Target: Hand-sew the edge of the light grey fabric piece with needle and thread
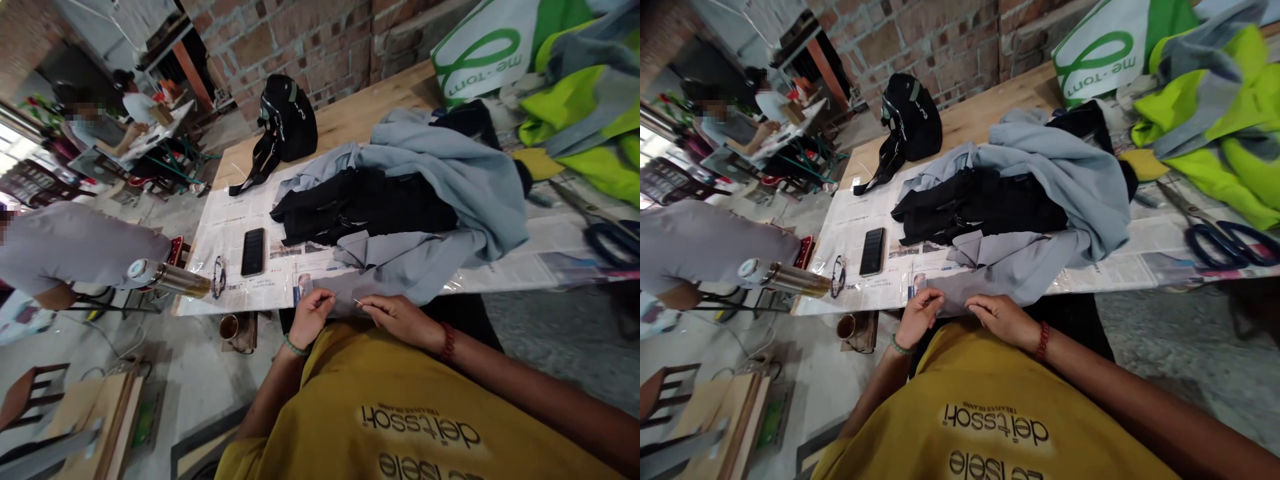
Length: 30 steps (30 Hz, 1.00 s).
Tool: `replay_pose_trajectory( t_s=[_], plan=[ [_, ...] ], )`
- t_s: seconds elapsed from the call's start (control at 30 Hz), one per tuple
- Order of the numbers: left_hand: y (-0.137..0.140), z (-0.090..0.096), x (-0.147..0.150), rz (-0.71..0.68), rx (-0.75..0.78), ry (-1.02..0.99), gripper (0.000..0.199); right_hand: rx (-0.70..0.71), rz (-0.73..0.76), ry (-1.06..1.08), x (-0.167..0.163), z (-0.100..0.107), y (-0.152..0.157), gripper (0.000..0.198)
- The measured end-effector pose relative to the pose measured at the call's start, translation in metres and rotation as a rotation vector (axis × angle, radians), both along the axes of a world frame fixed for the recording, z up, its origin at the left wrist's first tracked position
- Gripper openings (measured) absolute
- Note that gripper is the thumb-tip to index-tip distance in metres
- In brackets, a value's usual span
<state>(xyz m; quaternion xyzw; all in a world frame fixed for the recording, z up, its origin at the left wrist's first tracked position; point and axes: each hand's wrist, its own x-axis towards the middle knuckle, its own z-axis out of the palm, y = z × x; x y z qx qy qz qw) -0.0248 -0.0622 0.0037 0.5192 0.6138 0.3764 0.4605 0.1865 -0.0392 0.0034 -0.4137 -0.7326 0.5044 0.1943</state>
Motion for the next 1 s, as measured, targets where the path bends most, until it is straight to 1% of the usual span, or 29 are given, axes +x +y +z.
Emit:
replay_pose_trajectory(
  t_s=[0.13,0.27,0.33,0.5,0.7,0.83,1.0],
  plan=[
    [0.0,-0.003,0.004,0.004,-0.073,-0.065,0.022,0.104,0.078,-0.039,-0.006,-0.004,0.002,0.034],
    [-0.003,-0.002,0.007,0.013,-0.132,-0.103,0.03,0.121,0.114,-0.084,-0.011,-0.006,0.003,0.033],
    [-0.006,-0.002,0.007,0.028,-0.122,-0.099,0.031,0.116,0.126,-0.088,-0.012,-0.006,0.003,0.033],
    [-0.013,-0.004,0.004,0.038,-0.09,-0.029,0.018,0.108,0.149,-0.095,-0.015,-0.01,0.002,0.034],
    [-0.014,-0.006,0.004,0.084,-0.085,-0.015,0.017,0.098,0.166,-0.107,-0.019,-0.012,-0.001,0.034],
    [-0.015,-0.005,0.005,0.078,-0.054,0.0,0.017,0.098,0.133,-0.098,-0.02,-0.01,-0.002,0.034],
    [-0.018,-0.001,0.008,0.028,0.033,0.094,0.012,0.1,0.127,-0.08,-0.021,-0.011,-0.002,0.031]
  ],
)
